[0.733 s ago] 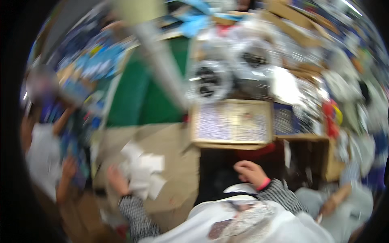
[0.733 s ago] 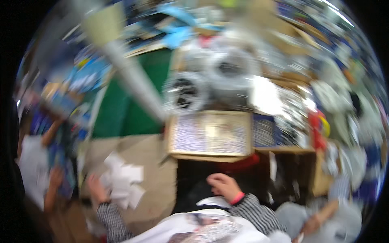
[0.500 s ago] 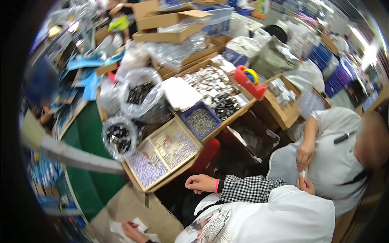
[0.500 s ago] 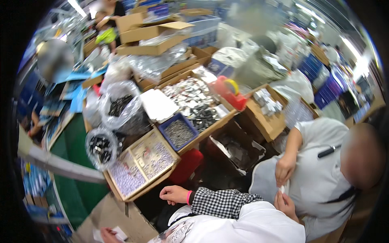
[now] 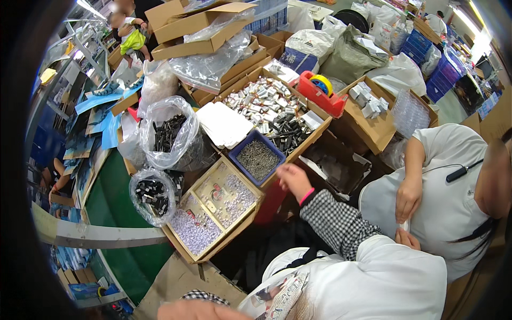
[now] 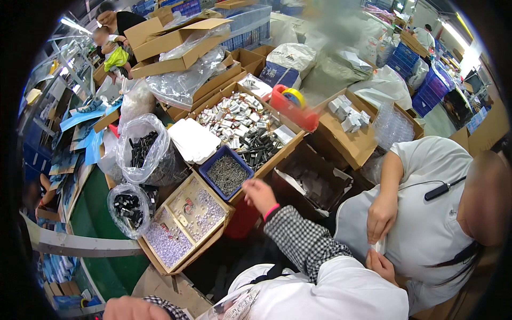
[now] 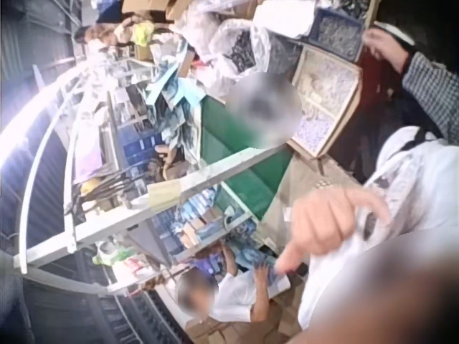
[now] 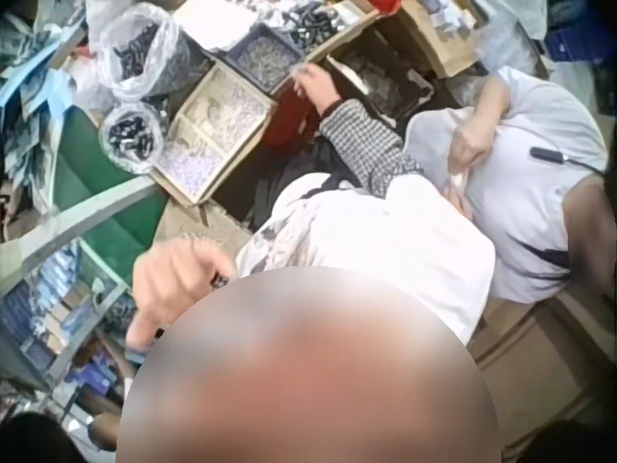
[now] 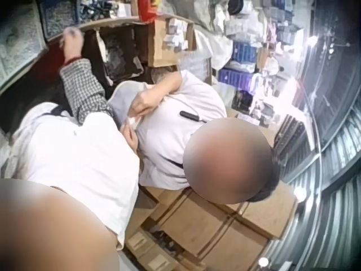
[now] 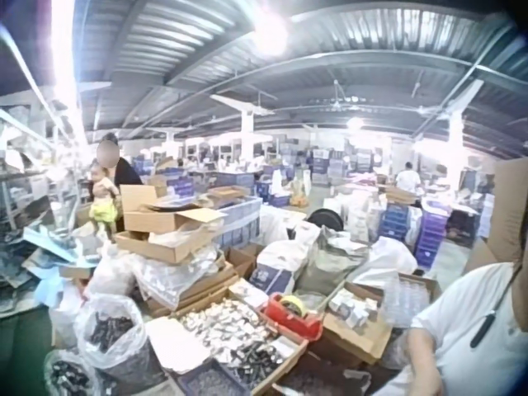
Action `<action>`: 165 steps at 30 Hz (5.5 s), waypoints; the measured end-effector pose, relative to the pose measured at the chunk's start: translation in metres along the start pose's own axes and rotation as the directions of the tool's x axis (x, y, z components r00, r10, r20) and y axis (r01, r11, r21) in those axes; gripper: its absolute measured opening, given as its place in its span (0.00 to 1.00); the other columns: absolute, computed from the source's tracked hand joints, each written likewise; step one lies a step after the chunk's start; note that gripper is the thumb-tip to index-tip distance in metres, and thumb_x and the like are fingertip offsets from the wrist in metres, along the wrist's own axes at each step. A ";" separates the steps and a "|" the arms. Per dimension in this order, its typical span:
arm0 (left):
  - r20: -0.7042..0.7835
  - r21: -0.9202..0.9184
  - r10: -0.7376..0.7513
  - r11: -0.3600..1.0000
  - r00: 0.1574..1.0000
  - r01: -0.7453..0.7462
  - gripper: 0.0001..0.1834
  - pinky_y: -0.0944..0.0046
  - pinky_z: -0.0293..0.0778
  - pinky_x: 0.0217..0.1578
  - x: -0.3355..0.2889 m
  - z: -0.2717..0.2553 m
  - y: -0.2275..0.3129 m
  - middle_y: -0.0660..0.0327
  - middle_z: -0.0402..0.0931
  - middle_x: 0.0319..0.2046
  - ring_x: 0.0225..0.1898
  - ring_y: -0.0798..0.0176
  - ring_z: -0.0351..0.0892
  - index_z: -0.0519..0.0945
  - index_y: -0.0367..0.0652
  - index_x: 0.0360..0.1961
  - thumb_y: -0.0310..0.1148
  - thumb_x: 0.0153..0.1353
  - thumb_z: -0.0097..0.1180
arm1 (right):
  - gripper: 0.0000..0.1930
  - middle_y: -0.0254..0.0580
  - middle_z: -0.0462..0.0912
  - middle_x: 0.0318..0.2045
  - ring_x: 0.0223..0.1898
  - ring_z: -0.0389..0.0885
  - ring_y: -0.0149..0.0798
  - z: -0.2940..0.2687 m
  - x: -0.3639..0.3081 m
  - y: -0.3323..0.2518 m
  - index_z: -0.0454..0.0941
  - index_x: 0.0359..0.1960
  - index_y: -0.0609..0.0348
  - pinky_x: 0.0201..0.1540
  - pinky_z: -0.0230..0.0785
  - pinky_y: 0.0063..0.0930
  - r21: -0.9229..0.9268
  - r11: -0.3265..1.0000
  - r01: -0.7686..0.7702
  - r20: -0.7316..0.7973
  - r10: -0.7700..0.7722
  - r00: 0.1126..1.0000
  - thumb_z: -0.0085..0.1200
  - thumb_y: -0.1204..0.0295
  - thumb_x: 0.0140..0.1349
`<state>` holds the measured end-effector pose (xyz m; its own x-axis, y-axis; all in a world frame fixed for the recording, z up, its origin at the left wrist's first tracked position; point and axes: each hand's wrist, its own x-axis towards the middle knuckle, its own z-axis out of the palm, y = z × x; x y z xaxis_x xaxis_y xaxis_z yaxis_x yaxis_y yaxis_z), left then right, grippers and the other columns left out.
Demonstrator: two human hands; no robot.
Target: The person repeatedly picks small components from trays, places them into white paper packets, folds the packets, and sets them aside. The process is continuous and repetitive, with the person handling multiple packets and components throughout the clip.
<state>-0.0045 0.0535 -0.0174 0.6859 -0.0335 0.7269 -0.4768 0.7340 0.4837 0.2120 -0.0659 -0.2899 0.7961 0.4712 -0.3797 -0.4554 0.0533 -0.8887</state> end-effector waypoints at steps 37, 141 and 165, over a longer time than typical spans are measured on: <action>-0.777 0.108 -0.065 0.966 0.626 0.233 0.62 0.51 0.55 0.61 -0.133 -0.069 -0.046 0.51 0.55 0.61 0.62 0.51 0.55 0.47 0.41 0.65 0.56 0.35 0.70 | 0.06 0.26 0.70 0.22 0.21 0.65 0.21 0.059 -0.101 -0.028 0.71 0.29 0.52 0.23 0.56 0.13 -0.012 0.935 -0.356 0.719 0.255 0.646 0.51 0.66 0.62; -0.930 0.227 0.032 0.835 0.367 0.502 0.17 0.71 0.69 0.45 -0.161 -0.001 -0.063 0.57 0.73 0.43 0.43 0.69 0.73 0.67 0.37 0.52 0.22 0.60 0.49 | 0.20 0.48 0.76 0.46 0.47 0.75 0.32 0.047 -0.156 -0.054 0.68 0.50 0.67 0.48 0.69 0.27 -0.072 0.995 -0.072 0.712 0.102 0.695 0.57 0.78 0.56; -0.810 0.343 -0.091 0.729 0.580 0.593 0.10 0.71 0.70 0.44 -0.150 0.010 -0.076 0.57 0.71 0.47 0.43 0.68 0.72 0.70 0.39 0.44 0.22 0.61 0.49 | 0.16 0.44 0.83 0.30 0.31 0.81 0.36 0.058 -0.144 -0.116 0.79 0.41 0.60 0.36 0.71 0.22 -0.471 0.684 0.557 0.864 0.229 0.449 0.59 0.64 0.55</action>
<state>-0.0762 -0.0037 -0.1579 0.8860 0.4634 -0.0172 -0.1295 0.2828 0.9504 0.1269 -0.0887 -0.1168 -0.0914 0.9841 -0.1521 0.3194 -0.1157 -0.9405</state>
